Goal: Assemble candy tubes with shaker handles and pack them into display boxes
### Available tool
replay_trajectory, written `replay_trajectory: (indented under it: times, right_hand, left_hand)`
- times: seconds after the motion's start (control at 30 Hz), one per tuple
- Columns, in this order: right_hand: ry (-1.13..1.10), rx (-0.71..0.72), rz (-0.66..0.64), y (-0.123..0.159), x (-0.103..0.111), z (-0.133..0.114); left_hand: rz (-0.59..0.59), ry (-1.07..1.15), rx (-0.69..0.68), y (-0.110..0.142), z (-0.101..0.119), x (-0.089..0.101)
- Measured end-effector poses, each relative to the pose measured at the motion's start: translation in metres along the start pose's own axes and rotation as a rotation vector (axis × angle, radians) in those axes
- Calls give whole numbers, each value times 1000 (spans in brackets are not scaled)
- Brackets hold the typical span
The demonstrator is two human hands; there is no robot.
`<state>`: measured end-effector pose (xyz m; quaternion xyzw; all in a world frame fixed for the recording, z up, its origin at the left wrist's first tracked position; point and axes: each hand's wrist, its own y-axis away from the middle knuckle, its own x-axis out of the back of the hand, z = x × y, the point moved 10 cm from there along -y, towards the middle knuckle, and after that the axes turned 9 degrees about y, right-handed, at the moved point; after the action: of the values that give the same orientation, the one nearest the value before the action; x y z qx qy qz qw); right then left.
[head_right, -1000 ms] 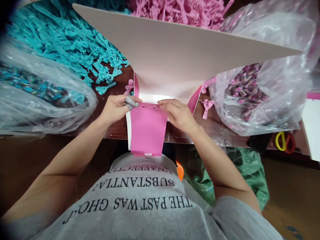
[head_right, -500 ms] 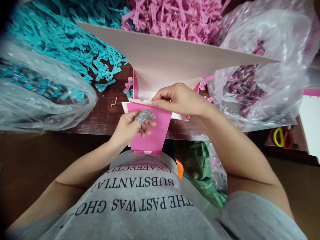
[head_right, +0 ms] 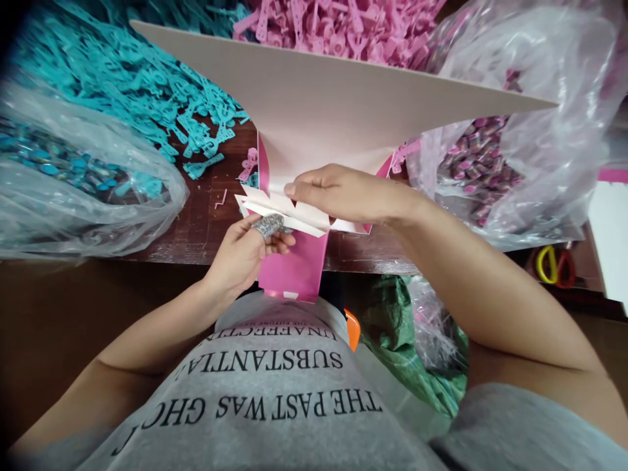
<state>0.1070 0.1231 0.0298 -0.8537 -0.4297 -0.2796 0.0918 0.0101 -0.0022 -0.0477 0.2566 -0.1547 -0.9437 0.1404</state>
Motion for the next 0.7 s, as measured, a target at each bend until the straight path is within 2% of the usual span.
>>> replay_trajectory:
  times: [0.1,0.13,0.33,0.53,0.7]
  right_hand:
    - [57,12,-231,1,-23,1]
    - [67,1,-253,1,-24,0]
    - [109,-71,-230,5,-19,-5]
    - [234,30,-343,6,-26,-14]
    - [329,97,-363,8,-24,-15]
  left_hand:
    - [-61,-1,-74,10,-1,-4]
    - [-81,-2,-83,13,-3,-5]
    - [-126,51,-68,20,-7,-7]
    - [57,213,-43,15,-8,7]
    - [67,284,-32,21,-11,6]
